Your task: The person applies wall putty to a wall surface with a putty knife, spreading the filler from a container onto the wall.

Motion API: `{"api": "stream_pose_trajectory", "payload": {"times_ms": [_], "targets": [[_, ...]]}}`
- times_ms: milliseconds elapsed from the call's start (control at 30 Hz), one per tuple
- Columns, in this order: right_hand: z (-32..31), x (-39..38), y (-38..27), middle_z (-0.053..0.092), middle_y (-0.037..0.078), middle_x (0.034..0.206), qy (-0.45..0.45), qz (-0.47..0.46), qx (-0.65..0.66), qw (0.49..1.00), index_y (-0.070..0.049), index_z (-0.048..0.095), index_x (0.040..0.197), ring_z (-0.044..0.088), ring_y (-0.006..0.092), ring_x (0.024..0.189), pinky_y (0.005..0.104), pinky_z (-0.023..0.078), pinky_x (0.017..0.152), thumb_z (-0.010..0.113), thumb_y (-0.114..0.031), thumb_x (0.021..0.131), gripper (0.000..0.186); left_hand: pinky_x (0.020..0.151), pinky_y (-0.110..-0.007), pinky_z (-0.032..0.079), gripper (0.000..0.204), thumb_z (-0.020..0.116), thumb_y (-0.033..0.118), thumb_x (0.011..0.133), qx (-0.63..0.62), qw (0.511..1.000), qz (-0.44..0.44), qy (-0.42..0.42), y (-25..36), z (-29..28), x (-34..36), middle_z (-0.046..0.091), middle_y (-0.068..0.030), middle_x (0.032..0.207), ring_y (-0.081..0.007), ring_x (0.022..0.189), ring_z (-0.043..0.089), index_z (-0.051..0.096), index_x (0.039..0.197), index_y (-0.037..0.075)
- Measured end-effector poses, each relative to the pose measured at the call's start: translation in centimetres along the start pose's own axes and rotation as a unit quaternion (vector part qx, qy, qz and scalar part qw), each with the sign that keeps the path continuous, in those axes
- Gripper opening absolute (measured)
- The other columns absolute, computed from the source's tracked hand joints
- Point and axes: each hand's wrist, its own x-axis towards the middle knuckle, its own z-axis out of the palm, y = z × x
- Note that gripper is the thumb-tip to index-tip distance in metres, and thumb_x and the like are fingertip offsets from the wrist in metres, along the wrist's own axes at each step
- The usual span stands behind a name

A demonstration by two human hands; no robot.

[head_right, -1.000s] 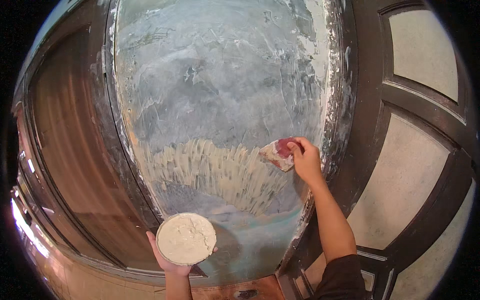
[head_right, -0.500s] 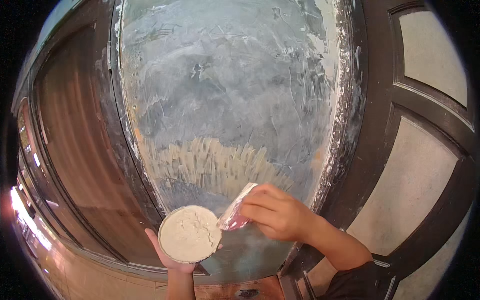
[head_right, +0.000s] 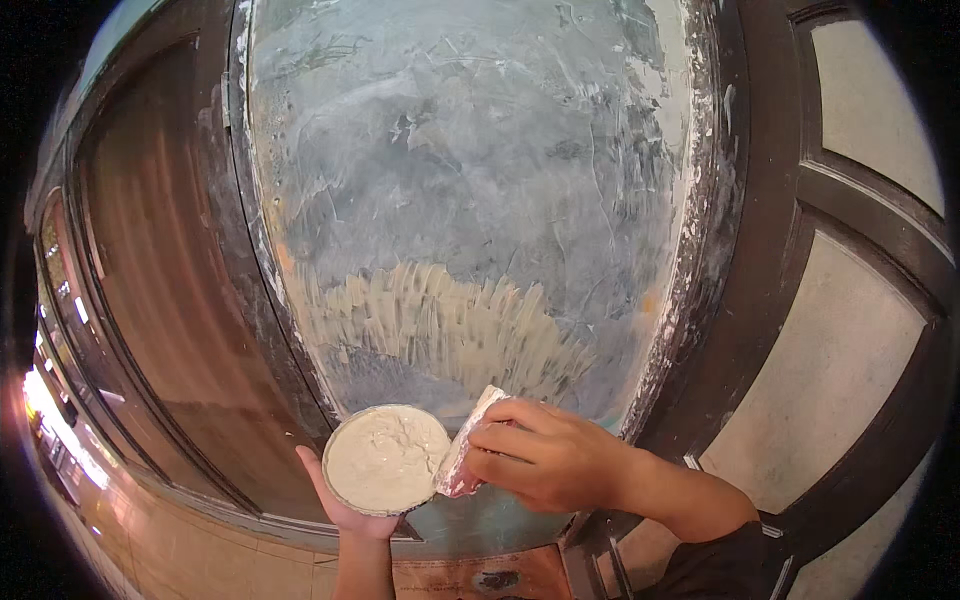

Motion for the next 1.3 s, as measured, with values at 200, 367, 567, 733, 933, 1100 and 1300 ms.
{"api": "stream_pose_trajectory", "payload": {"times_ms": [200, 367, 567, 733, 933, 1100, 1300], "targets": [[0.0, -0.4, 0.3, 0.067, 0.005, 0.109, 0.006, 0.007, 0.007, 1.0, -0.008, 0.068, 0.108, 0.065, 0.0299, 0.107, 0.0398, 0.055, 0.09, 0.074, -0.004, 0.083, 0.026, 0.116, -0.059, 0.043, 0.103, 0.025, 0.087, 0.096, 0.009, 1.0, -0.006, 0.005, -0.6, -0.1, 0.0, 0.051, -0.018, 0.156, -0.0412, 0.14, 0.051, 0.047, 0.155, 0.005], [-0.2, -0.7, 0.7, 0.067, 0.005, 0.108, 0.019, 0.02, 0.018, 0.999, -0.009, 0.068, 0.106, 0.065, 0.0302, 0.107, 0.0399, 0.055, 0.09, 0.075, -0.003, 0.082, 0.025, 0.114, -0.06, 0.044, 0.106, 0.024, 0.089, 0.095, 0.035, 0.999, 0.007, 0.033, -1.2, 0.0, 0.1, 0.051, -0.0188, 0.156, -0.0416, 0.139, 0.053, 0.047, 0.155, 0.004], [-0.9, -1.2, 1.3, 0.067, 0.005, 0.107, 0.026, 0.022, 0.012, 0.999, -0.007, 0.068, 0.104, 0.064, 0.0302, 0.106, 0.0396, 0.056, 0.088, 0.078, 0.0, 0.076, 0.031, 0.113, -0.059, 0.046, 0.107, 0.024, 0.089, 0.095, 0.011, 0.999, -0.004, 0.038, -2.2, 0.7, 0.1, 0.052, -0.0187, 0.156, -0.0422, 0.137, 0.054, 0.047, 0.154, 0.004], [-0.9, -1.4, 2.0, 0.067, 0.006, 0.109, 0.023, 0.027, 0.013, 0.999, -0.006, 0.069, 0.104, 0.065, 0.0317, 0.105, 0.0397, 0.056, 0.088, 0.079, 0.002, 0.07, 0.036, 0.109, -0.068, 0.045, 0.109, 0.024, 0.092, 0.092, 0.038, 0.998, -0.009, 0.058, -2.8, 0.7, 0.7, 0.051, -0.0196, 0.156, -0.0452, 0.137, 0.053, 0.046, 0.155, 0.005], [-0.3, -1.5, 2.4, 0.067, 0.007, 0.109, 0.029, 0.035, 0.019, 0.999, -0.005, 0.068, 0.105, 0.064, 0.0323, 0.105, 0.0407, 0.056, 0.089, 0.077, 0.004, 0.068, 0.04, 0.102, -0.079, 0.043, 0.112, 0.025, 0.095, 0.089, 0.091, 0.992, -0.018, 0.082, -3.0, 0.1, 0.5, 0.049, -0.0206, 0.157, -0.0484, 0.136, 0.052, 0.045, 0.156, 0.007], [0.6, -1.4, 2.8, 0.067, 0.008, 0.109, 0.054, 0.029, 0.0, 0.998, -0.005, 0.069, 0.106, 0.065, 0.0329, 0.104, 0.0407, 0.056, 0.089, 0.075, 0.005, 0.069, 0.039, 0.106, -0.071, 0.046, 0.113, 0.025, 0.094, 0.089, 0.082, 0.994, -0.009, 0.072, -2.9, -0.1, 0.6, 0.049, -0.0206, 0.157, -0.0469, 0.137, 0.053, 0.046, 0.155, 0.005], [0.9, -2.2, 2.6, 0.068, 0.009, 0.11, 0.059, 0.043, -0.008, 0.997, -0.005, 0.07, 0.106, 0.065, 0.0333, 0.104, 0.0401, 0.056, 0.089, 0.074, 0.004, 0.07, 0.038, 0.104, -0.076, 0.045, 0.112, 0.025, 0.095, 0.089, 0.094, 0.993, -0.019, 0.07, -2.8, -0.9, 0.2, 0.049, -0.0205, 0.157, -0.0485, 0.136, 0.052, 0.045, 0.156, 0.006]]}}
